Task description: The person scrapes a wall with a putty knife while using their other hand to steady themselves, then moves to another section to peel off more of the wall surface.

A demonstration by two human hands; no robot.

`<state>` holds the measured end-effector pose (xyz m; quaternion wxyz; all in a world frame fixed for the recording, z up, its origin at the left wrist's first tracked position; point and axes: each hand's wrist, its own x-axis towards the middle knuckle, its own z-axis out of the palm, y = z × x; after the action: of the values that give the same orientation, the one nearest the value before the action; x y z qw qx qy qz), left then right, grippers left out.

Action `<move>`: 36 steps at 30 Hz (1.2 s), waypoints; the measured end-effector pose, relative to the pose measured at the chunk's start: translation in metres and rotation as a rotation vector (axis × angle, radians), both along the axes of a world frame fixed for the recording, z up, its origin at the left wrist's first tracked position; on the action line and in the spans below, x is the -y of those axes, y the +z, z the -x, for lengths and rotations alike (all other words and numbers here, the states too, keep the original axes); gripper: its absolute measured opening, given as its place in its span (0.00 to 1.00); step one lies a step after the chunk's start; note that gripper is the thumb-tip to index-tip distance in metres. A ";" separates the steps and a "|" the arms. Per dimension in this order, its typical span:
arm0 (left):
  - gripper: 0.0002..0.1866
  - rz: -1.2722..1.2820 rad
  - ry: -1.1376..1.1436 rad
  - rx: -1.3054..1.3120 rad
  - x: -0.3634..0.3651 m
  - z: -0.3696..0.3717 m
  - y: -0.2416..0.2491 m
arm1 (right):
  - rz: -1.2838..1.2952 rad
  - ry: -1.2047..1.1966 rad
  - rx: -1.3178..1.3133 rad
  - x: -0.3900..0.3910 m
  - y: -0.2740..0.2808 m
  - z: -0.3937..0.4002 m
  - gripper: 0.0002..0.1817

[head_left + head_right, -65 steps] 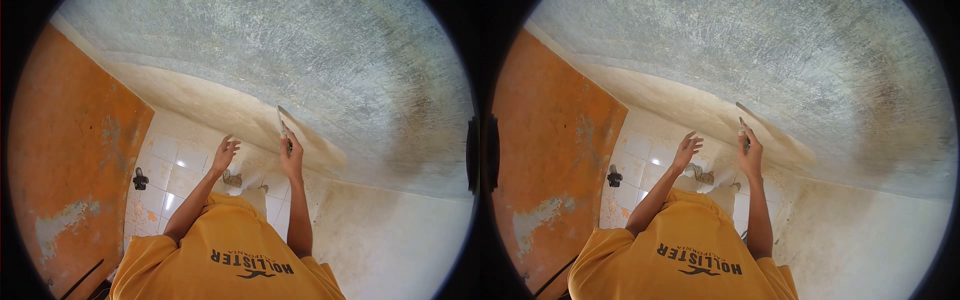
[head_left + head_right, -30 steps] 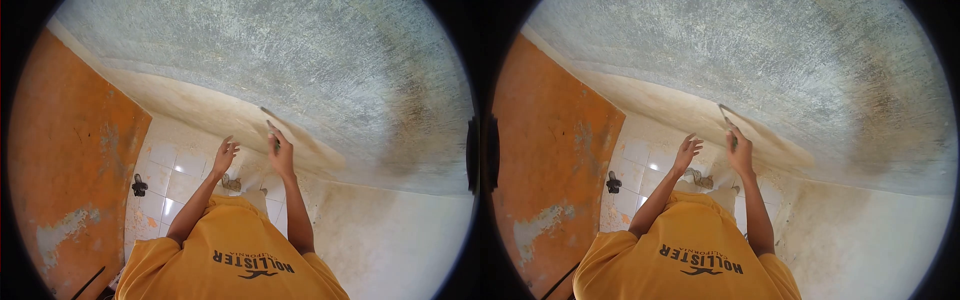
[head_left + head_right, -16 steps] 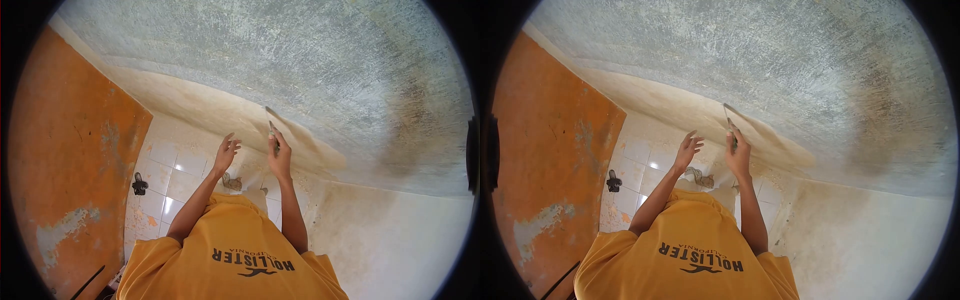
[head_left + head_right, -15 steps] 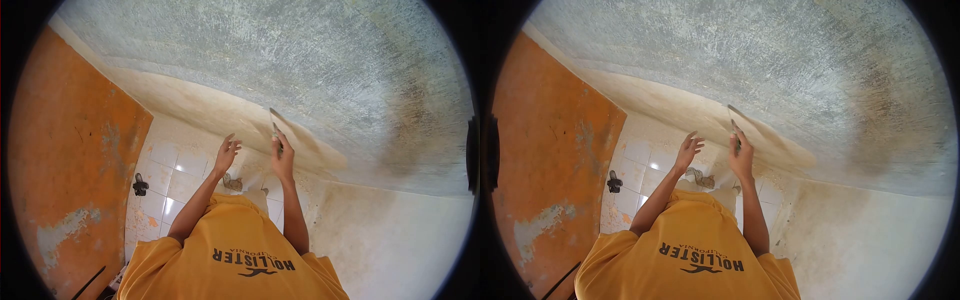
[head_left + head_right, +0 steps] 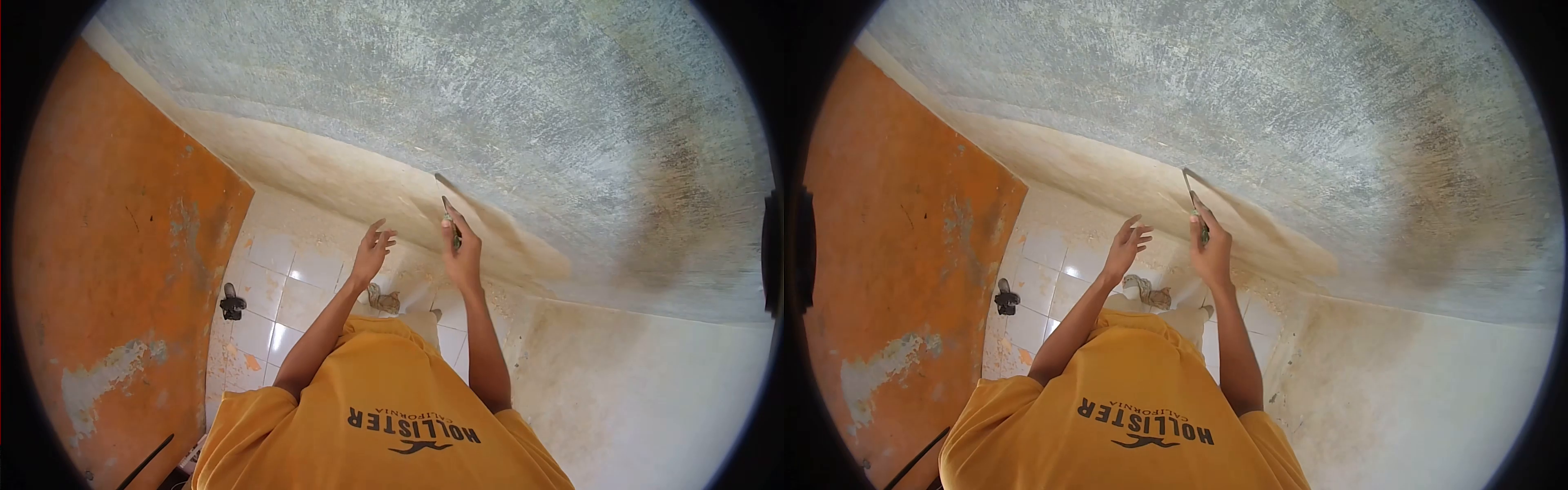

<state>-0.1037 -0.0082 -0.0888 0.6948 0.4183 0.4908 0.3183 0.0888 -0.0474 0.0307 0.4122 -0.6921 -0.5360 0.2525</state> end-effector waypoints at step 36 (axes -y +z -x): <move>0.31 -0.036 0.131 0.053 -0.015 -0.021 0.009 | 0.182 0.080 -0.438 -0.033 -0.017 -0.003 0.22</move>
<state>-0.0829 0.0069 -0.0798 0.6776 0.3893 0.4927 0.3828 0.0921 -0.0147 0.0136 0.4441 -0.6335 -0.4358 0.4599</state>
